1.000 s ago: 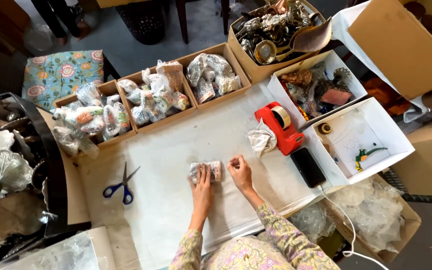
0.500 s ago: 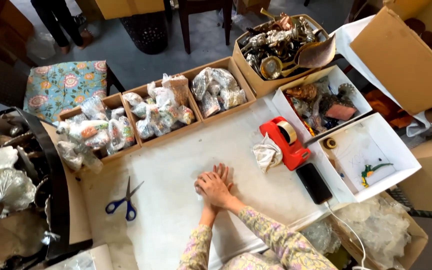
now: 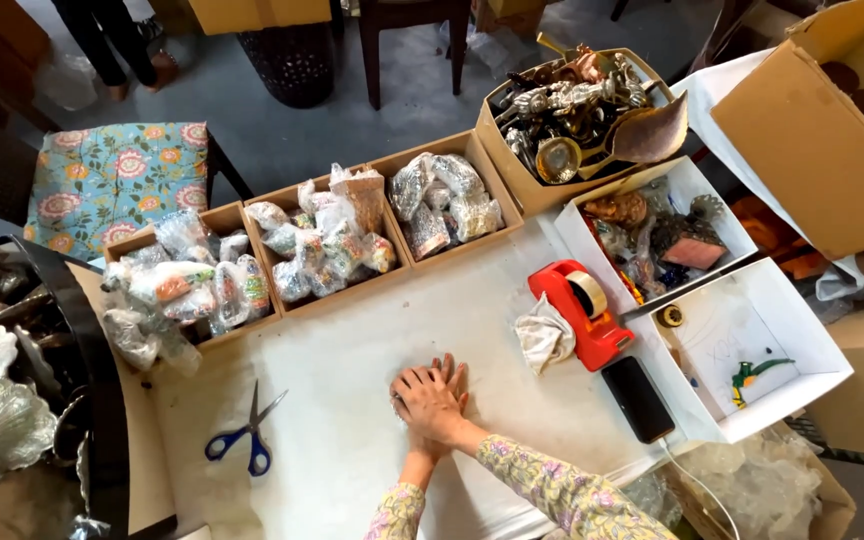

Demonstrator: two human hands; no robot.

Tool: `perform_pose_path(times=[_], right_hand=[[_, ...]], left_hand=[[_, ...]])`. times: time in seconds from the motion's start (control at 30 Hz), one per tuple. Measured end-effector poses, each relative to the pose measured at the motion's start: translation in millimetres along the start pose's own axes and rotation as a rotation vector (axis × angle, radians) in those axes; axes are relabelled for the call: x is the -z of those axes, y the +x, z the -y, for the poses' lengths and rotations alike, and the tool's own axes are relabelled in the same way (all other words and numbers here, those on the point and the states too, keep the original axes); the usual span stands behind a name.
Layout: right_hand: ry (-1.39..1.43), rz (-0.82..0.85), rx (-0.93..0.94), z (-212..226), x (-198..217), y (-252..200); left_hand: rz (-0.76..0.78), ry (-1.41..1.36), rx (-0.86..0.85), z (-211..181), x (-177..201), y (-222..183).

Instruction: Wrapping small objects and a brass statue in bubble wrap at a packing station.

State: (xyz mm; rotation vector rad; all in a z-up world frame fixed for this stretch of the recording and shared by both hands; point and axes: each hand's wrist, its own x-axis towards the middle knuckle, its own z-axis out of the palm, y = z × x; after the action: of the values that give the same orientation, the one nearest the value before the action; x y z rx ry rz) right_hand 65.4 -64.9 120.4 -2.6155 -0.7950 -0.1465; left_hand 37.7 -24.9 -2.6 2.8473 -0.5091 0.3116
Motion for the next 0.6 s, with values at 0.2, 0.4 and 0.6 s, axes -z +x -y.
perform_pose_path(times=[0.2,0.4,0.6], right_hand=[[0.011,0.02,-0.037,3,3,-5],[0.259,-0.155,-0.037,-8,3,-11],[0.771,-0.533,-0.617,-59,10,-72]], left_hand=[[-0.021,-0.053,0.06,0,16,2],[0.256,-0.103,0.136,-14,83,15],[-0.02,-0.15,0.045,-8,74,-34]])
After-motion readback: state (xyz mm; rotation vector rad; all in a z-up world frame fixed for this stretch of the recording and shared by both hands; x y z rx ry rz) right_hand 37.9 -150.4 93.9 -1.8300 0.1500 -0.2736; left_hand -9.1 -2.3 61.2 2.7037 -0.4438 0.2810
